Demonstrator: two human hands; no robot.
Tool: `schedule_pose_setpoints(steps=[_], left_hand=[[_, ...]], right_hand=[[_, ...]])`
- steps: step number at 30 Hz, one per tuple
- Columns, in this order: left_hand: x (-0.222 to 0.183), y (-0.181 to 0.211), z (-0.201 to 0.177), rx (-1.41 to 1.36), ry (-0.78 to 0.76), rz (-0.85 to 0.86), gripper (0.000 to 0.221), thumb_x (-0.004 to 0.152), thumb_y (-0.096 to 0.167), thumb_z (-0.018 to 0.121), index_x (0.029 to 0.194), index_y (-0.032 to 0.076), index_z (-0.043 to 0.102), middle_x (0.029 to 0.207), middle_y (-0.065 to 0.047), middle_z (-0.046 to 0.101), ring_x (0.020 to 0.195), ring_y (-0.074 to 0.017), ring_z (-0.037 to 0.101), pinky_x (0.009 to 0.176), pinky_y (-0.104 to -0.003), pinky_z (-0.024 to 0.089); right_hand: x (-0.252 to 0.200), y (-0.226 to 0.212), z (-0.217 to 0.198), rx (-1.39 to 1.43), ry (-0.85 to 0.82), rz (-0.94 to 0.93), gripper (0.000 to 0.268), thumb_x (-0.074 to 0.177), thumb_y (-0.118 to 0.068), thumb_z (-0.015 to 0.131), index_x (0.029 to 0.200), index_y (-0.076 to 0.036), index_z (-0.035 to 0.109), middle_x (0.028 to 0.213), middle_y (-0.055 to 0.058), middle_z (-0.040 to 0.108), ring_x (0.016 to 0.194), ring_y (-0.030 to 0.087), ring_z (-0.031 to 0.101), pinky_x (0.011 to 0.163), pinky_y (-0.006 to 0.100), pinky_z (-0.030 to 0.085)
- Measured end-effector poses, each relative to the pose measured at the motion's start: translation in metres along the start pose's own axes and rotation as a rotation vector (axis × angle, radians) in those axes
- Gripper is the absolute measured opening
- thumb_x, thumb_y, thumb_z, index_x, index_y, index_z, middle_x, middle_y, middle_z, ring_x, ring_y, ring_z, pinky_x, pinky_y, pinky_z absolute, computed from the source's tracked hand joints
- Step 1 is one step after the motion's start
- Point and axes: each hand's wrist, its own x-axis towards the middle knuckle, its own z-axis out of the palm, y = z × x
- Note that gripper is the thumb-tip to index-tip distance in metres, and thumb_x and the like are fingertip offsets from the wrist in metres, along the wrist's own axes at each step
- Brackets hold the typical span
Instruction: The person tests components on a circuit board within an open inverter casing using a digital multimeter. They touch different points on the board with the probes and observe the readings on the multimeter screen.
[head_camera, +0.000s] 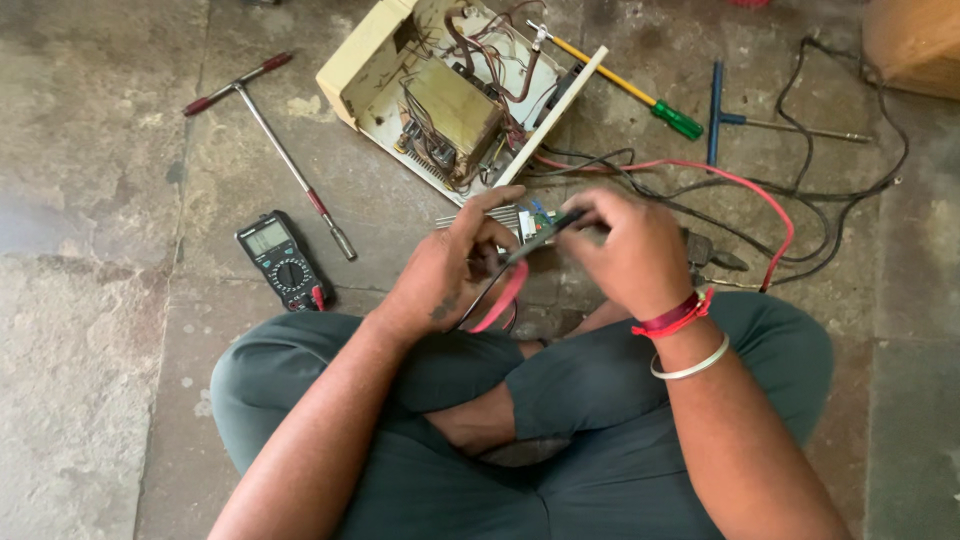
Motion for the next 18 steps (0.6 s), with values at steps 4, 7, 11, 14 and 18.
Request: schedule_pose_setpoints(steps=[4, 7, 11, 14, 18], left_hand=[[0.005, -0.018, -0.003, 0.197, 0.097, 0.193, 0.029, 0.090, 0.008, 0.070, 0.119, 0.009, 0.072, 0.105, -0.015, 0.074, 0.091, -0.0319, 0.074, 0.079, -0.038, 0.059], [0.007, -0.025, -0.001, 0.206, 0.137, 0.106, 0.022, 0.091, 0.012, 0.071, 0.113, 0.008, 0.074, 0.101, -0.016, 0.075, 0.085, -0.0324, 0.074, 0.074, -0.038, 0.058], [0.011, -0.027, -0.002, 0.201, 0.133, -0.075, 0.019, 0.092, 0.015, 0.068, 0.109, 0.009, 0.074, 0.082, -0.017, 0.072, 0.073, -0.0323, 0.071, 0.067, -0.040, 0.055], [0.012, -0.029, -0.002, 0.158, 0.151, -0.059, 0.017, 0.093, 0.017, 0.068, 0.108, 0.009, 0.072, 0.078, -0.017, 0.069, 0.069, -0.0328, 0.070, 0.065, -0.040, 0.054], [0.012, -0.036, 0.001, 0.208, 0.147, -0.027, 0.016, 0.090, 0.017, 0.071, 0.104, 0.010, 0.071, 0.077, -0.018, 0.069, 0.070, -0.0371, 0.069, 0.064, -0.043, 0.053]], right_hand=[[0.002, 0.003, 0.001, 0.020, 0.155, -0.004, 0.025, 0.098, -0.026, 0.079, 0.110, -0.004, 0.075, 0.089, 0.015, 0.075, 0.077, 0.027, 0.073, 0.067, 0.036, 0.054], [0.001, 0.002, 0.007, 0.049, 0.140, -0.104, 0.017, 0.099, -0.020, 0.076, 0.109, -0.006, 0.079, 0.090, 0.017, 0.072, 0.076, 0.029, 0.070, 0.067, 0.038, 0.052], [0.003, 0.004, 0.024, 0.153, 0.042, -0.120, 0.018, 0.096, -0.017, 0.075, 0.108, -0.004, 0.076, 0.096, 0.016, 0.074, 0.084, 0.031, 0.072, 0.073, 0.036, 0.055], [0.002, 0.008, 0.042, 0.207, -0.008, 0.015, 0.018, 0.091, -0.016, 0.076, 0.105, -0.005, 0.076, 0.092, 0.015, 0.076, 0.081, 0.029, 0.076, 0.071, 0.035, 0.057], [0.002, 0.020, 0.067, 0.180, -0.036, 0.041, 0.018, 0.086, -0.017, 0.079, 0.102, -0.008, 0.076, 0.090, 0.013, 0.077, 0.081, 0.028, 0.077, 0.071, 0.034, 0.058]])
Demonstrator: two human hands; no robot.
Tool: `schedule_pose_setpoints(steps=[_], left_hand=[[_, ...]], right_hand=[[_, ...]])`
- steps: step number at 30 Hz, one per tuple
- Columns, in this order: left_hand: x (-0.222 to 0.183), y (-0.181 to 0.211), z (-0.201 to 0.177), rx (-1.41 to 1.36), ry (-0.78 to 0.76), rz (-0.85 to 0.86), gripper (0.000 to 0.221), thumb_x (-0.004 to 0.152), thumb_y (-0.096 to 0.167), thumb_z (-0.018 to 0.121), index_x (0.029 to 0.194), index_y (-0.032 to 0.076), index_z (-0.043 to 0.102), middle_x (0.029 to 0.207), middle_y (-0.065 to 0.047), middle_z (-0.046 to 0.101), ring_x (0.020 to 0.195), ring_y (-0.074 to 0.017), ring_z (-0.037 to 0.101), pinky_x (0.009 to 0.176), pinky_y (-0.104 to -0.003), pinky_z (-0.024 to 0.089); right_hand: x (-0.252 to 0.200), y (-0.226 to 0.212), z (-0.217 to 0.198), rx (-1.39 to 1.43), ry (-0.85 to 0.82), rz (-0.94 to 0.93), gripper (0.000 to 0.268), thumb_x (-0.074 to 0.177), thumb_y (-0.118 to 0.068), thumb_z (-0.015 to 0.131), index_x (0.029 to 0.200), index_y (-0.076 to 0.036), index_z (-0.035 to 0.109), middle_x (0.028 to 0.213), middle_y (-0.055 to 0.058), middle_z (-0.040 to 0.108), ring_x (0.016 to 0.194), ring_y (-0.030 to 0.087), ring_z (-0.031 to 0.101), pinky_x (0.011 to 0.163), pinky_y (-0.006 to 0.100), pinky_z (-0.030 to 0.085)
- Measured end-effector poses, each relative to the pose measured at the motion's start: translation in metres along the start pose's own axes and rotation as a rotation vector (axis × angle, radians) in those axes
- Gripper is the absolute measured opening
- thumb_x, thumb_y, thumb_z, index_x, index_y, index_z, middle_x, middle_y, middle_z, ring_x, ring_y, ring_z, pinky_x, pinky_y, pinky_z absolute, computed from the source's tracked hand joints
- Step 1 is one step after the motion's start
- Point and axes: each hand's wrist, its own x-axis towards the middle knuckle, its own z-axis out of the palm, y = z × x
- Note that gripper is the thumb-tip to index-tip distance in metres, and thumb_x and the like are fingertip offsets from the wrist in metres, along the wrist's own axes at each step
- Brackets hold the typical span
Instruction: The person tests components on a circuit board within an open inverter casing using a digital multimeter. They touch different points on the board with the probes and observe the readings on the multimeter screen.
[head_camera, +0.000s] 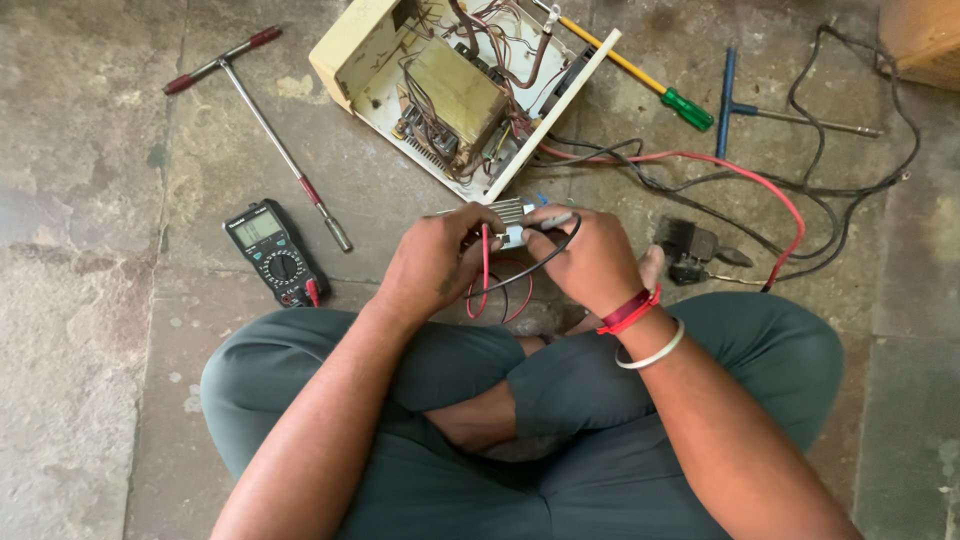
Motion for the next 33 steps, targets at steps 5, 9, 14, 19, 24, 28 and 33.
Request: schedule_pose_setpoints(steps=[5, 9, 14, 19, 24, 28, 33], left_hand=[[0.001, -0.001, 0.003, -0.003, 0.015, 0.024, 0.015, 0.091, 0.015, 0.071, 0.105, 0.010, 0.072, 0.083, -0.019, 0.070, 0.077, -0.0412, 0.068, 0.067, -0.045, 0.054], [0.001, -0.005, 0.007, -0.046, -0.001, -0.010, 0.015, 0.090, 0.018, 0.072, 0.103, 0.011, 0.071, 0.083, -0.018, 0.071, 0.079, -0.0397, 0.070, 0.068, -0.045, 0.054], [0.001, -0.010, 0.016, -0.003, 0.027, 0.010, 0.016, 0.087, 0.019, 0.073, 0.101, 0.011, 0.071, 0.087, -0.018, 0.072, 0.084, -0.0423, 0.069, 0.070, -0.048, 0.053], [0.002, -0.010, 0.016, -0.029, 0.012, -0.023, 0.014, 0.089, 0.020, 0.073, 0.101, 0.011, 0.071, 0.085, -0.018, 0.072, 0.084, -0.0415, 0.069, 0.071, -0.048, 0.054], [0.002, -0.011, 0.017, -0.037, 0.031, 0.036, 0.013, 0.089, 0.018, 0.072, 0.100, 0.011, 0.070, 0.085, -0.018, 0.072, 0.084, -0.0414, 0.069, 0.071, -0.048, 0.054], [0.002, -0.011, 0.017, -0.029, 0.033, 0.046, 0.013, 0.090, 0.018, 0.072, 0.099, 0.010, 0.069, 0.084, -0.018, 0.072, 0.084, -0.0420, 0.069, 0.070, -0.048, 0.053], [0.002, -0.011, 0.017, -0.017, 0.019, 0.029, 0.014, 0.090, 0.020, 0.073, 0.099, 0.010, 0.069, 0.085, -0.018, 0.072, 0.084, -0.0420, 0.069, 0.070, -0.048, 0.053]], right_hand=[[0.003, 0.014, 0.011, 0.023, -0.057, 0.053, 0.019, 0.083, -0.018, 0.079, 0.098, -0.008, 0.075, 0.088, 0.012, 0.077, 0.079, 0.025, 0.077, 0.070, 0.034, 0.057], [0.004, 0.021, 0.015, 0.005, -0.065, 0.078, 0.019, 0.082, -0.019, 0.079, 0.097, -0.008, 0.074, 0.086, 0.012, 0.077, 0.078, 0.026, 0.076, 0.069, 0.035, 0.056], [0.003, 0.023, 0.019, 0.001, -0.075, 0.059, 0.019, 0.083, -0.019, 0.077, 0.098, -0.007, 0.074, 0.087, 0.012, 0.077, 0.077, 0.026, 0.076, 0.068, 0.035, 0.057], [0.003, 0.022, 0.020, -0.021, -0.092, 0.089, 0.021, 0.083, -0.020, 0.077, 0.099, -0.007, 0.074, 0.086, 0.012, 0.077, 0.076, 0.026, 0.076, 0.066, 0.035, 0.056], [0.002, 0.025, 0.021, 0.009, -0.086, 0.054, 0.020, 0.084, -0.019, 0.076, 0.099, -0.007, 0.073, 0.087, 0.012, 0.077, 0.078, 0.026, 0.077, 0.068, 0.035, 0.057], [0.002, 0.026, 0.023, -0.020, -0.080, 0.037, 0.019, 0.085, -0.019, 0.077, 0.099, -0.007, 0.073, 0.087, 0.013, 0.077, 0.078, 0.028, 0.076, 0.067, 0.036, 0.056], [0.002, 0.023, 0.022, -0.025, -0.085, 0.022, 0.019, 0.085, -0.019, 0.077, 0.098, -0.007, 0.072, 0.087, 0.013, 0.077, 0.078, 0.029, 0.077, 0.068, 0.036, 0.057]])
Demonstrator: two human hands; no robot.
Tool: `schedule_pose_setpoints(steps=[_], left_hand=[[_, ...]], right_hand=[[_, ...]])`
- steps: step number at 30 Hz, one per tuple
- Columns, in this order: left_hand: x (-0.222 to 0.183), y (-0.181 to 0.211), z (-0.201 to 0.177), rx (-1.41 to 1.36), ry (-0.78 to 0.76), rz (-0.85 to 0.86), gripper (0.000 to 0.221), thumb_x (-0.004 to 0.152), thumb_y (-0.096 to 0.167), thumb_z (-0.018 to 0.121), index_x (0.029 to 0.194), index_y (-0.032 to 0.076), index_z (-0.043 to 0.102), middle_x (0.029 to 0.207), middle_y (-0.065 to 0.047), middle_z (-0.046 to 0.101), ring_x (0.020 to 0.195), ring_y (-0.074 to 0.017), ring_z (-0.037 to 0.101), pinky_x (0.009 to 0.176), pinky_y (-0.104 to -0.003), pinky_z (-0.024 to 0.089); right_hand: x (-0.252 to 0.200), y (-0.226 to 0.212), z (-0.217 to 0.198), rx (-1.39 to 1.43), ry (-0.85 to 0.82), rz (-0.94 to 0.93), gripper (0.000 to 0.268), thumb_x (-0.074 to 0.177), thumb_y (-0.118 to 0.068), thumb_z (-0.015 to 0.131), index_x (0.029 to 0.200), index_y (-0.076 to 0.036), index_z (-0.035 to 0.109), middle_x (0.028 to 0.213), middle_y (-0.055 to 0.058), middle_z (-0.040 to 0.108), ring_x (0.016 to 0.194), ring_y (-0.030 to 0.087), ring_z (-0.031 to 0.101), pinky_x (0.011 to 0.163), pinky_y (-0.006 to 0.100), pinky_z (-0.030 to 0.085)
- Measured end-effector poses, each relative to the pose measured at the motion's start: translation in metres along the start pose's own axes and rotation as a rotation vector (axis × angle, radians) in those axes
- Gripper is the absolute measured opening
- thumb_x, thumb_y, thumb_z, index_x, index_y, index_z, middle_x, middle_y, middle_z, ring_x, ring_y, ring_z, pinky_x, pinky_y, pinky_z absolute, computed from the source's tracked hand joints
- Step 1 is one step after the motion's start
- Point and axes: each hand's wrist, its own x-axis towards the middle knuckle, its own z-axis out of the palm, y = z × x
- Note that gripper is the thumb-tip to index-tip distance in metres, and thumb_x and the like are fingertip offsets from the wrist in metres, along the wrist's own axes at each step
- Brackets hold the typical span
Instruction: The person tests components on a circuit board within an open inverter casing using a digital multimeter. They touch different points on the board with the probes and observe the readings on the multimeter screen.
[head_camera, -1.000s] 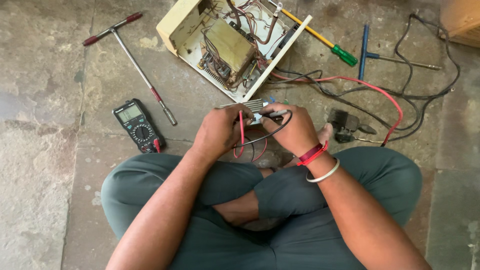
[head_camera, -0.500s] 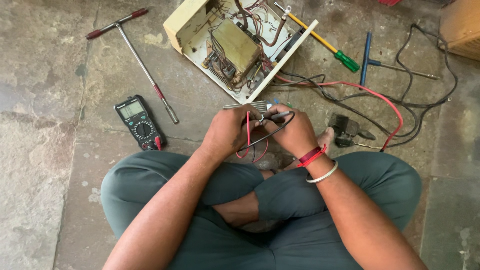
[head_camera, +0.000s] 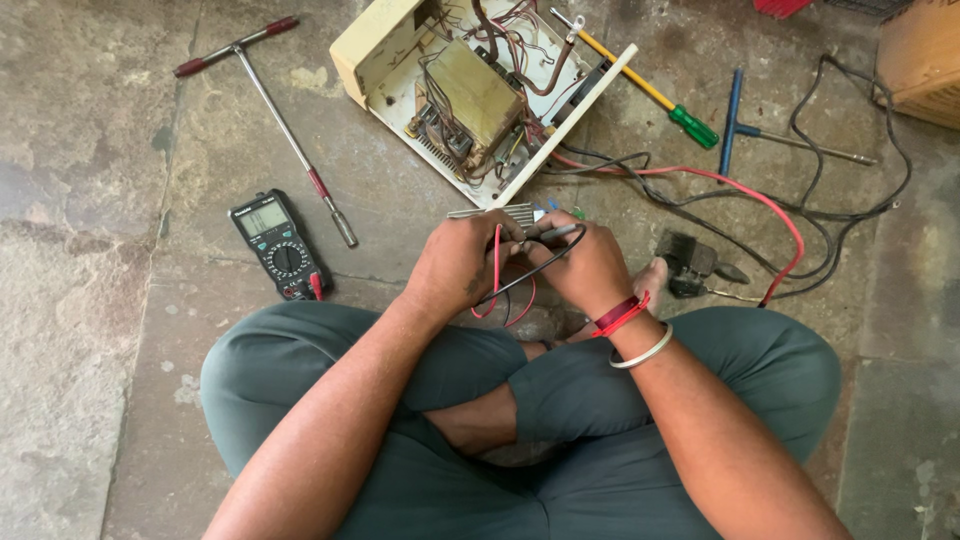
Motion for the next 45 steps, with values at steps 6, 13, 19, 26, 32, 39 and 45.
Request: schedule_pose_setpoints(steps=[6, 13, 19, 26, 32, 39, 45], left_hand=[[0.000, 0.001, -0.001, 0.003, 0.000, -0.002, 0.015, 0.090, 0.019, 0.073, 0.100, 0.010, 0.069, 0.084, -0.019, 0.071, 0.084, -0.0423, 0.069, 0.070, -0.048, 0.053], [-0.001, 0.000, 0.000, 0.015, -0.004, -0.015, 0.015, 0.092, 0.022, 0.072, 0.100, 0.010, 0.069, 0.084, -0.020, 0.071, 0.085, -0.0432, 0.068, 0.071, -0.049, 0.053], [-0.001, -0.009, 0.006, 0.049, -0.011, -0.027, 0.017, 0.090, 0.023, 0.071, 0.101, 0.010, 0.069, 0.084, -0.021, 0.071, 0.086, -0.0439, 0.068, 0.072, -0.050, 0.053], [-0.001, -0.010, 0.009, 0.114, -0.028, -0.068, 0.017, 0.089, 0.021, 0.067, 0.100, 0.007, 0.068, 0.087, -0.023, 0.071, 0.090, -0.0450, 0.068, 0.075, -0.053, 0.054], [0.000, -0.009, 0.011, 0.177, -0.042, -0.084, 0.015, 0.088, 0.018, 0.066, 0.097, 0.007, 0.069, 0.085, -0.023, 0.071, 0.087, -0.0434, 0.069, 0.076, -0.053, 0.054], [-0.001, -0.015, 0.016, 0.273, -0.032, -0.065, 0.011, 0.088, 0.013, 0.064, 0.094, 0.005, 0.068, 0.085, -0.022, 0.071, 0.087, -0.0419, 0.071, 0.075, -0.051, 0.055], [0.000, -0.011, 0.013, 0.355, -0.065, -0.079, 0.012, 0.086, 0.016, 0.066, 0.094, 0.008, 0.069, 0.085, -0.019, 0.073, 0.086, -0.0395, 0.072, 0.072, -0.050, 0.056]], right_hand=[[-0.002, -0.004, 0.001, -0.002, 0.010, 0.009, 0.018, 0.085, -0.019, 0.077, 0.098, -0.007, 0.072, 0.086, 0.013, 0.077, 0.077, 0.029, 0.076, 0.065, 0.037, 0.056], [-0.002, -0.004, 0.001, -0.035, 0.001, 0.021, 0.017, 0.086, -0.022, 0.076, 0.097, -0.009, 0.072, 0.085, 0.011, 0.077, 0.075, 0.030, 0.075, 0.063, 0.038, 0.055], [-0.004, -0.008, 0.001, -0.079, 0.021, -0.010, 0.019, 0.086, -0.023, 0.077, 0.098, -0.009, 0.071, 0.086, 0.011, 0.077, 0.078, 0.033, 0.074, 0.064, 0.040, 0.055], [-0.004, -0.017, -0.002, -0.092, -0.027, 0.012, 0.020, 0.086, -0.021, 0.076, 0.101, -0.009, 0.070, 0.089, 0.012, 0.077, 0.082, 0.033, 0.075, 0.068, 0.040, 0.056], [-0.004, -0.017, -0.001, -0.093, -0.032, -0.013, 0.021, 0.085, -0.019, 0.075, 0.102, -0.008, 0.069, 0.088, 0.012, 0.077, 0.080, 0.033, 0.075, 0.067, 0.040, 0.056], [-0.003, -0.015, -0.001, -0.102, -0.051, 0.016, 0.021, 0.085, -0.020, 0.075, 0.101, -0.008, 0.069, 0.086, 0.012, 0.077, 0.079, 0.032, 0.075, 0.067, 0.040, 0.056], [-0.003, -0.011, 0.001, -0.125, -0.032, -0.013, 0.020, 0.085, -0.019, 0.076, 0.100, -0.007, 0.070, 0.088, 0.012, 0.077, 0.082, 0.032, 0.075, 0.069, 0.040, 0.056]])
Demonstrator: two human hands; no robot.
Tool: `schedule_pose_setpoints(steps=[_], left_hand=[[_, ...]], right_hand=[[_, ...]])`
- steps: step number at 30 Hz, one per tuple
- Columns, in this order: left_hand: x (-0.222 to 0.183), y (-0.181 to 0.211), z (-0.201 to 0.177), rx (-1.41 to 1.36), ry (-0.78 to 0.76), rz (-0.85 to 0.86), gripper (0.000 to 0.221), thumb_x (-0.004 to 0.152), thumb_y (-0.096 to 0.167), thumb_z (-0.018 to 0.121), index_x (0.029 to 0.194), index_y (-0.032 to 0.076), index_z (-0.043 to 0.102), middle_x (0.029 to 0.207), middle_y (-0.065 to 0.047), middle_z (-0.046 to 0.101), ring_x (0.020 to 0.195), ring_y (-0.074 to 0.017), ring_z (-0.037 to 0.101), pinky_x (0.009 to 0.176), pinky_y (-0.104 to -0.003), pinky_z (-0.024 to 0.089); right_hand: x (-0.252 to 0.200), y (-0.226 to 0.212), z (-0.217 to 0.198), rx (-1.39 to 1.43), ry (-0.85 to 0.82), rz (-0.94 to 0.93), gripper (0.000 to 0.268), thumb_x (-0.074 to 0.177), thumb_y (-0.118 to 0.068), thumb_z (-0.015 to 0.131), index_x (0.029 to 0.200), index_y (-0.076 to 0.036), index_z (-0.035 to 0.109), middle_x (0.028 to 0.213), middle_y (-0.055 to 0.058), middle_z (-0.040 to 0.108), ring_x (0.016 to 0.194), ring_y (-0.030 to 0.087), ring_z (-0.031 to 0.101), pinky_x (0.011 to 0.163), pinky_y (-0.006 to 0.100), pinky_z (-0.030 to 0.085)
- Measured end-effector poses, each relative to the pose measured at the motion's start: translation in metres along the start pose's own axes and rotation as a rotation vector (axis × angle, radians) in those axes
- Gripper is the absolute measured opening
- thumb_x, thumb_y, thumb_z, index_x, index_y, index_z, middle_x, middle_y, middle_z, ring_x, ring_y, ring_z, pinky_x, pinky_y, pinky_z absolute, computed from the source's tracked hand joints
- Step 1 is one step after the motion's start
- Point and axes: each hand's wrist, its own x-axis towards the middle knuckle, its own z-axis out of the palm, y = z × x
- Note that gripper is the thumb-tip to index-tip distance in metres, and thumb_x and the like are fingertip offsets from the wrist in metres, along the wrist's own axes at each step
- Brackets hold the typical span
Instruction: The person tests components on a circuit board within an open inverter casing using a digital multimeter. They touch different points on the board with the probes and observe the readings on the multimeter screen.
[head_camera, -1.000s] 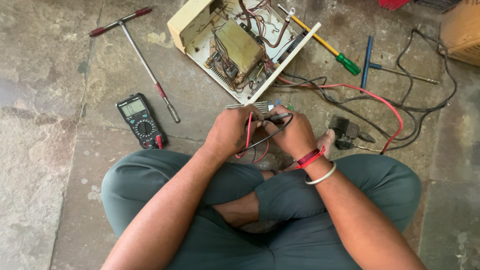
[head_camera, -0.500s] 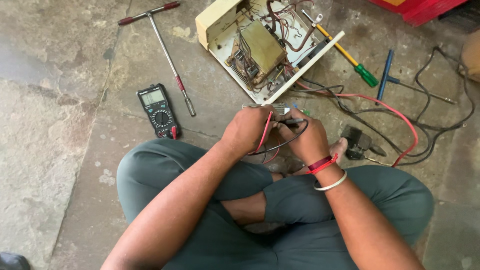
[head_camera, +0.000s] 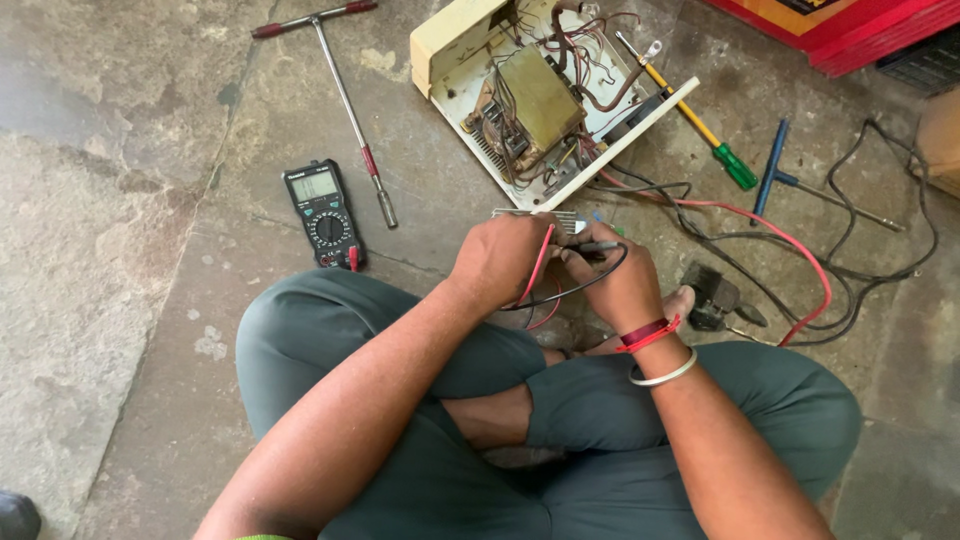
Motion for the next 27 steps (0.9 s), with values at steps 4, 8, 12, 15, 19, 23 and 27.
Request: schedule_pose_setpoints(steps=[4, 8, 12, 15, 19, 23, 27], left_hand=[[-0.0011, -0.0025, -0.0008, -0.020, 0.033, 0.008, 0.018, 0.088, 0.026, 0.069, 0.096, 0.009, 0.069, 0.083, -0.017, 0.073, 0.085, -0.0395, 0.071, 0.070, -0.050, 0.055], [-0.0017, -0.0050, -0.0010, -0.073, 0.030, -0.024, 0.019, 0.091, 0.030, 0.068, 0.098, 0.012, 0.069, 0.084, -0.015, 0.073, 0.084, -0.0379, 0.071, 0.070, -0.049, 0.055], [-0.0019, -0.0047, -0.0013, -0.094, 0.040, -0.032, 0.020, 0.090, 0.031, 0.069, 0.098, 0.012, 0.069, 0.084, -0.015, 0.073, 0.085, -0.0385, 0.071, 0.071, -0.049, 0.055], [-0.0012, -0.0030, -0.0028, -0.089, 0.034, -0.033, 0.021, 0.089, 0.031, 0.069, 0.099, 0.012, 0.068, 0.084, -0.015, 0.073, 0.086, -0.0387, 0.071, 0.071, -0.050, 0.055], [-0.0016, -0.0015, -0.0048, -0.064, 0.021, -0.028, 0.023, 0.090, 0.032, 0.069, 0.100, 0.011, 0.067, 0.085, -0.016, 0.073, 0.086, -0.0394, 0.070, 0.071, -0.050, 0.054], [-0.0015, -0.0002, -0.0059, -0.074, 0.016, -0.043, 0.022, 0.089, 0.032, 0.070, 0.099, 0.011, 0.068, 0.085, -0.016, 0.073, 0.087, -0.0391, 0.070, 0.072, -0.051, 0.054], [-0.0028, -0.0020, -0.0042, -0.051, 0.025, -0.018, 0.022, 0.089, 0.031, 0.070, 0.100, 0.011, 0.068, 0.082, -0.016, 0.073, 0.084, -0.0385, 0.071, 0.070, -0.050, 0.055]], right_hand=[[-0.0001, 0.0016, 0.0010, 0.014, 0.007, 0.008, 0.018, 0.086, -0.018, 0.075, 0.099, -0.007, 0.070, 0.089, 0.012, 0.077, 0.082, 0.031, 0.076, 0.069, 0.039, 0.057], [0.0007, 0.0021, 0.0017, 0.006, 0.014, -0.004, 0.017, 0.086, -0.018, 0.076, 0.097, -0.006, 0.070, 0.088, 0.012, 0.077, 0.081, 0.031, 0.076, 0.067, 0.039, 0.057], [0.0011, 0.0025, 0.0019, 0.006, 0.007, 0.011, 0.018, 0.086, -0.018, 0.077, 0.097, -0.005, 0.069, 0.087, 0.012, 0.077, 0.080, 0.030, 0.076, 0.066, 0.039, 0.056], [0.0012, 0.0020, 0.0018, 0.034, 0.013, -0.001, 0.018, 0.087, -0.018, 0.076, 0.097, -0.006, 0.069, 0.087, 0.012, 0.077, 0.080, 0.029, 0.077, 0.067, 0.038, 0.057], [0.0013, 0.0011, 0.0017, 0.025, 0.017, -0.003, 0.018, 0.087, -0.018, 0.076, 0.096, -0.005, 0.069, 0.087, 0.012, 0.077, 0.080, 0.029, 0.077, 0.067, 0.038, 0.057], [0.0011, 0.0004, 0.0007, 0.027, 0.011, 0.006, 0.017, 0.086, -0.018, 0.076, 0.097, -0.005, 0.070, 0.086, 0.012, 0.077, 0.078, 0.029, 0.076, 0.066, 0.038, 0.057], [0.0011, 0.0011, 0.0016, 0.037, 0.013, 0.001, 0.017, 0.087, -0.018, 0.075, 0.097, -0.005, 0.070, 0.086, 0.012, 0.077, 0.078, 0.029, 0.076, 0.066, 0.037, 0.056]])
